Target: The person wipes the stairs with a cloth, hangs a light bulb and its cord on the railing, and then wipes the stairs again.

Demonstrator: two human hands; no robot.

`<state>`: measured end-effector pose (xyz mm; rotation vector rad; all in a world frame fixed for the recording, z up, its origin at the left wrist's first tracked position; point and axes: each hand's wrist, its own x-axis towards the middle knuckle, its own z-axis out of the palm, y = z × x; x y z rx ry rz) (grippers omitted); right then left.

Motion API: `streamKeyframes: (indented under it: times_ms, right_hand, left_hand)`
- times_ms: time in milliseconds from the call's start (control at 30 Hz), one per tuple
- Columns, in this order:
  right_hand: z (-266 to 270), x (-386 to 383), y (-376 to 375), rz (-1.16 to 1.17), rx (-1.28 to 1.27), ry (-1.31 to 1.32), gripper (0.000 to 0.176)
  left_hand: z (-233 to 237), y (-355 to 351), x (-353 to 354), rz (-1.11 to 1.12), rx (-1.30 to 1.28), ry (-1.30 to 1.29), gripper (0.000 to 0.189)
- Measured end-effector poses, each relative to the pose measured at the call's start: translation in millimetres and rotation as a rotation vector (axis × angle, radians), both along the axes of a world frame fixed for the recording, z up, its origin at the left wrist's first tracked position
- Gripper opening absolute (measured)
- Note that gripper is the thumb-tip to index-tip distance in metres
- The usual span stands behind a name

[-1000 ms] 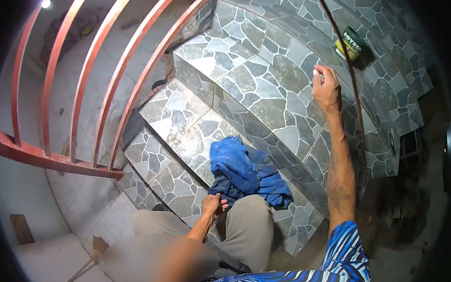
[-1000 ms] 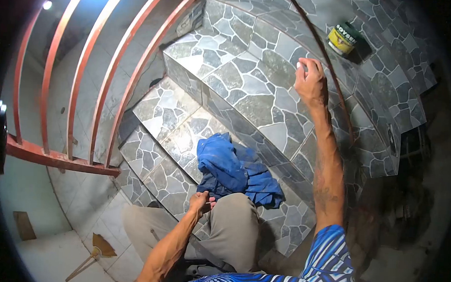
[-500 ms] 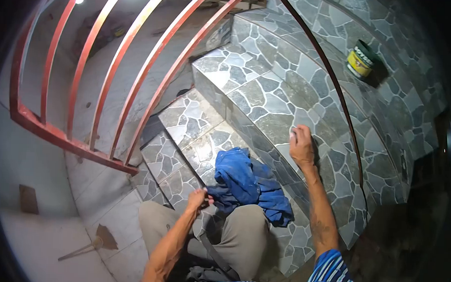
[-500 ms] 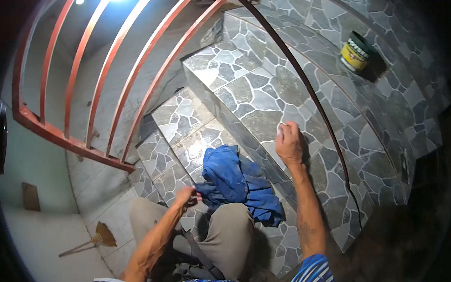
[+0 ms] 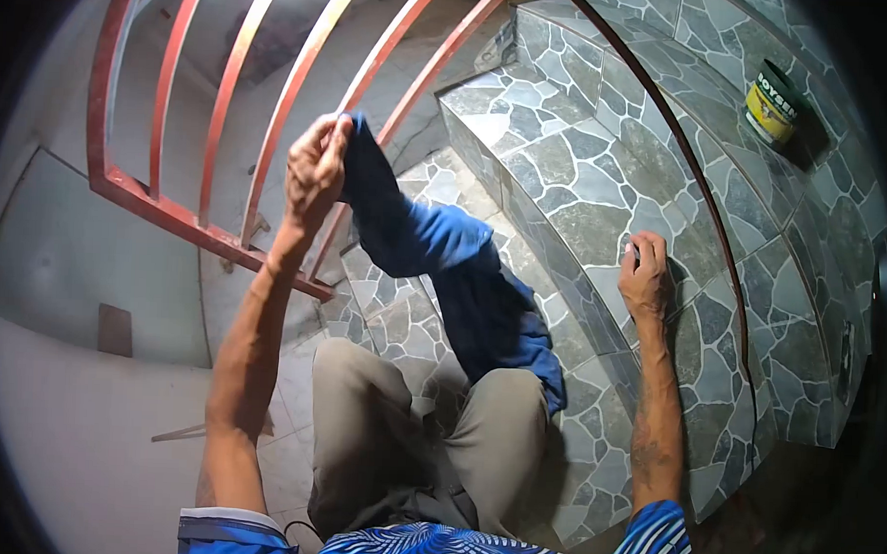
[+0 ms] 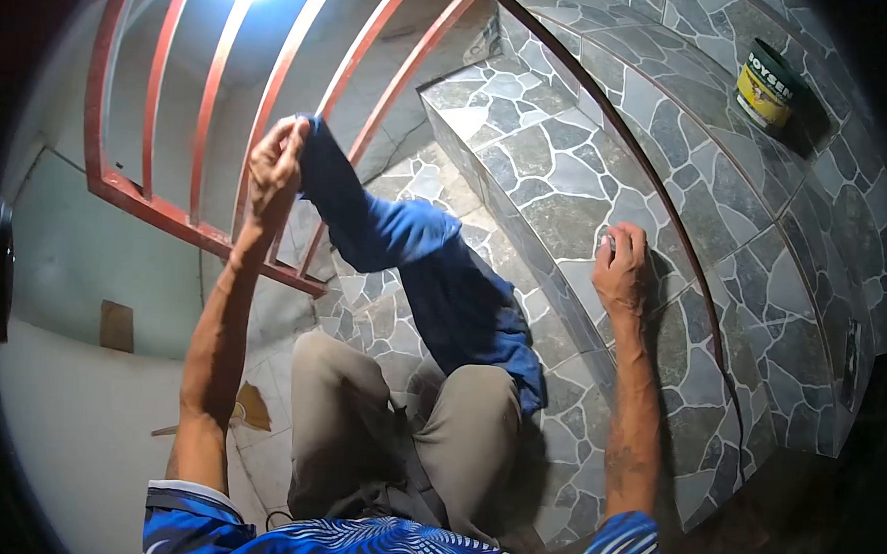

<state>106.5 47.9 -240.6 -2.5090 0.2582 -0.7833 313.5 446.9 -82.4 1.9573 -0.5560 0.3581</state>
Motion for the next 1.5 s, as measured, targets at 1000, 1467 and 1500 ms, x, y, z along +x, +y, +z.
streamKeyframes:
  times_ms: [1000, 1467, 1500]
  right_hand:
    - [-3, -3, -2, -0.008, -0.092, 0.059, 0.017]
    - [-7, -4, -5, -0.013, -0.052, 0.025, 0.018]
    - [-9, -3, -6, -0.015, -0.051, 0.014, 0.018]
  left_hand:
    - [-194, 84, -29, -0.316, -0.96, 1.252, 0.038]
    - [-70, 31, -32, -0.861, -0.767, 0.809, 0.094]
    - [-69, 41, -26, -0.701, -0.907, 1.035, 0.093]
